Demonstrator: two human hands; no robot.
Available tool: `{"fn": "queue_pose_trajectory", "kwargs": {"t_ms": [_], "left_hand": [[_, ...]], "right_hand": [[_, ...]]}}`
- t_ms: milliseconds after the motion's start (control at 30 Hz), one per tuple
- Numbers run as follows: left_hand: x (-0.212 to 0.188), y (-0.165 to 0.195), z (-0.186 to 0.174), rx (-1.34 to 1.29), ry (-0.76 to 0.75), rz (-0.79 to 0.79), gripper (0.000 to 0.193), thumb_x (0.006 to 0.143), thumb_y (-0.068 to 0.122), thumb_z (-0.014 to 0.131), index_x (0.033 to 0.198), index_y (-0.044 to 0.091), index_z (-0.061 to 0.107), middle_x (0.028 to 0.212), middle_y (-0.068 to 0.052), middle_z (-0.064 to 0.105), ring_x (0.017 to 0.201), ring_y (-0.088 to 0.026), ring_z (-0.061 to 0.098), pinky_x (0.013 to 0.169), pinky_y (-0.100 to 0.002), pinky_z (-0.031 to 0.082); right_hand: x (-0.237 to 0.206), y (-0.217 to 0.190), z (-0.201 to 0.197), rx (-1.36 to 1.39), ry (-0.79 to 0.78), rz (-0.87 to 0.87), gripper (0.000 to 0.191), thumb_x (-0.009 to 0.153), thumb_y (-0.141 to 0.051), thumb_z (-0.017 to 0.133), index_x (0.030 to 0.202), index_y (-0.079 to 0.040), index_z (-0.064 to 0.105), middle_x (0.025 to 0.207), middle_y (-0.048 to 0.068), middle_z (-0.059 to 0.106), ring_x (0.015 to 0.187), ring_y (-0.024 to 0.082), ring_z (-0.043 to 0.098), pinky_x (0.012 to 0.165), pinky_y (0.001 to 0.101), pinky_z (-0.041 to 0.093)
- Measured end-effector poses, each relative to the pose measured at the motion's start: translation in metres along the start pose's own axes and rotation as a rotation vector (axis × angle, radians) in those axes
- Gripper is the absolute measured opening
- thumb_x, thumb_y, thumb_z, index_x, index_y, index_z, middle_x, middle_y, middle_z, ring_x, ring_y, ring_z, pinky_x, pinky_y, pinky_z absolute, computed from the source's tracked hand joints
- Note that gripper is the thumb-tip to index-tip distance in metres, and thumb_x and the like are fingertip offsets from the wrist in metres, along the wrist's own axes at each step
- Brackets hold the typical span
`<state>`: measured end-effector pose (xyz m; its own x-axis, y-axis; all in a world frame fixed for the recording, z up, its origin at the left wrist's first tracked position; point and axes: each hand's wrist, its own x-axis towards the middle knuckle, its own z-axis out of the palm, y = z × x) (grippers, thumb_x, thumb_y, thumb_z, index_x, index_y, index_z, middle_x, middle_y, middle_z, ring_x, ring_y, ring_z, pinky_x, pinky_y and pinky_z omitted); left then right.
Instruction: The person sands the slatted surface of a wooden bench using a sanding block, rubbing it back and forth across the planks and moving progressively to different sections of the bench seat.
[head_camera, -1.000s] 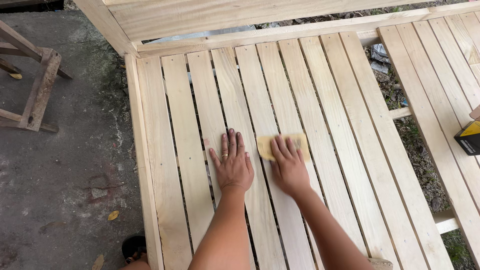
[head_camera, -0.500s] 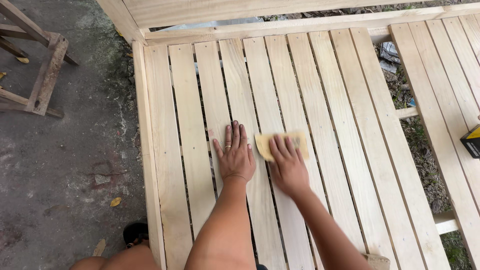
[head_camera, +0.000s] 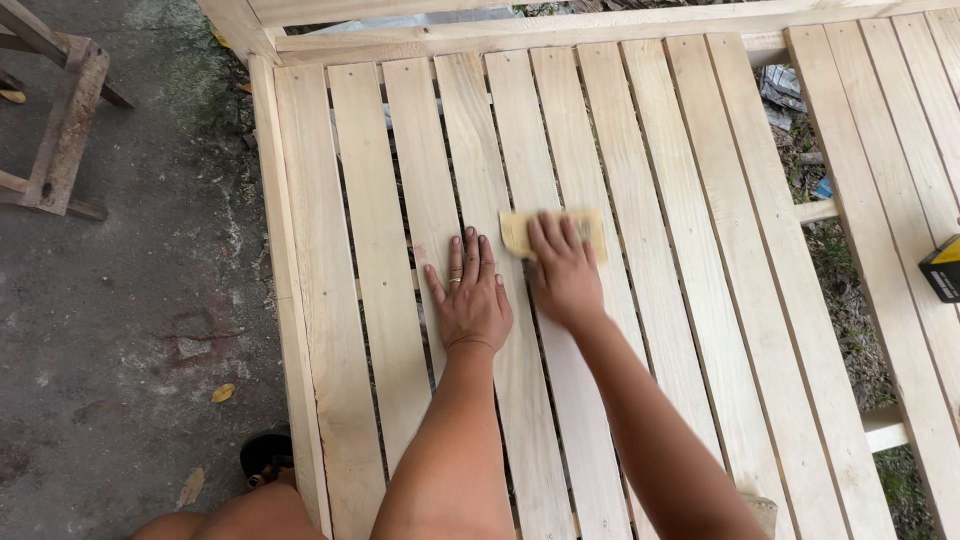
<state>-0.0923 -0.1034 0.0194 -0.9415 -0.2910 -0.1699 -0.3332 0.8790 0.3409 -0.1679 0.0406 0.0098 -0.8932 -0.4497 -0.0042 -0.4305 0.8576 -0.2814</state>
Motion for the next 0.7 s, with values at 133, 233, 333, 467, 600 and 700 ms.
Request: {"fn": "queue_pose_trajectory", "kwargs": {"t_ms": [133,233,333,467,600,700], "left_hand": [[0.002,-0.002,0.000,0.025,0.026,0.018,0.062,0.101,0.030,0.033,0.161,0.017,0.022,0.170,0.004,0.012,0.156,-0.019,0.008,0.122,-0.057,0.001],[0.002,-0.003,0.000,0.014,0.032,0.016,0.062,0.101,0.031,0.033,0.161,0.017,0.023,0.170,0.004,0.013,0.156,-0.018,0.009,0.123,-0.057,0.001],[0.002,-0.004,0.000,-0.021,0.001,-0.002,0.062,0.102,0.031,0.033,0.161,0.018,0.024,0.171,0.006,0.013,0.157,-0.016,0.010,0.125,-0.056,0.001],[0.001,-0.002,0.001,-0.033,0.029,0.006,0.062,0.101,0.031,0.033,0.162,0.019,0.023,0.171,0.006,0.013,0.157,-0.016,0.010,0.124,-0.056,0.002],[0.000,0.001,0.003,0.011,0.028,-0.003,0.063,0.101,0.033,0.032,0.161,0.018,0.022,0.170,0.004,0.013,0.156,-0.017,0.010,0.123,-0.056,0.002],[0.000,0.002,0.003,0.015,0.046,0.002,0.064,0.100,0.033,0.032,0.162,0.017,0.021,0.171,0.004,0.013,0.156,-0.017,0.009,0.123,-0.057,0.002]], "right_hand": [[0.163,-0.008,-0.003,0.042,0.036,0.068,0.056,0.105,-0.032,0.043,0.158,-0.020,0.036,0.168,0.003,0.027,0.155,0.035,0.020,0.122,0.0580,0.019],[0.163,-0.006,-0.004,0.045,0.007,0.070,0.055,0.105,-0.032,0.043,0.158,-0.021,0.037,0.168,0.003,0.027,0.155,0.034,0.020,0.122,0.0574,0.019],[0.061,0.014,-0.008,0.045,0.017,0.078,0.055,0.104,-0.031,0.045,0.157,-0.019,0.038,0.168,0.005,0.030,0.155,0.036,0.023,0.122,0.0554,0.021],[-0.158,0.022,-0.027,-0.006,-0.016,0.227,0.065,0.095,-0.020,0.050,0.158,-0.016,0.036,0.166,0.009,0.031,0.153,0.039,0.025,0.119,0.0571,0.025],[-0.289,-0.001,-0.037,-0.061,-0.187,0.328,0.065,0.095,-0.024,0.048,0.158,-0.019,0.032,0.166,0.007,0.027,0.153,0.037,0.017,0.119,0.0585,0.018],[-0.257,0.013,-0.031,-0.075,-0.152,0.222,0.067,0.093,-0.023,0.049,0.158,-0.016,0.031,0.166,0.009,0.027,0.154,0.039,0.015,0.119,0.0594,0.017]]}}
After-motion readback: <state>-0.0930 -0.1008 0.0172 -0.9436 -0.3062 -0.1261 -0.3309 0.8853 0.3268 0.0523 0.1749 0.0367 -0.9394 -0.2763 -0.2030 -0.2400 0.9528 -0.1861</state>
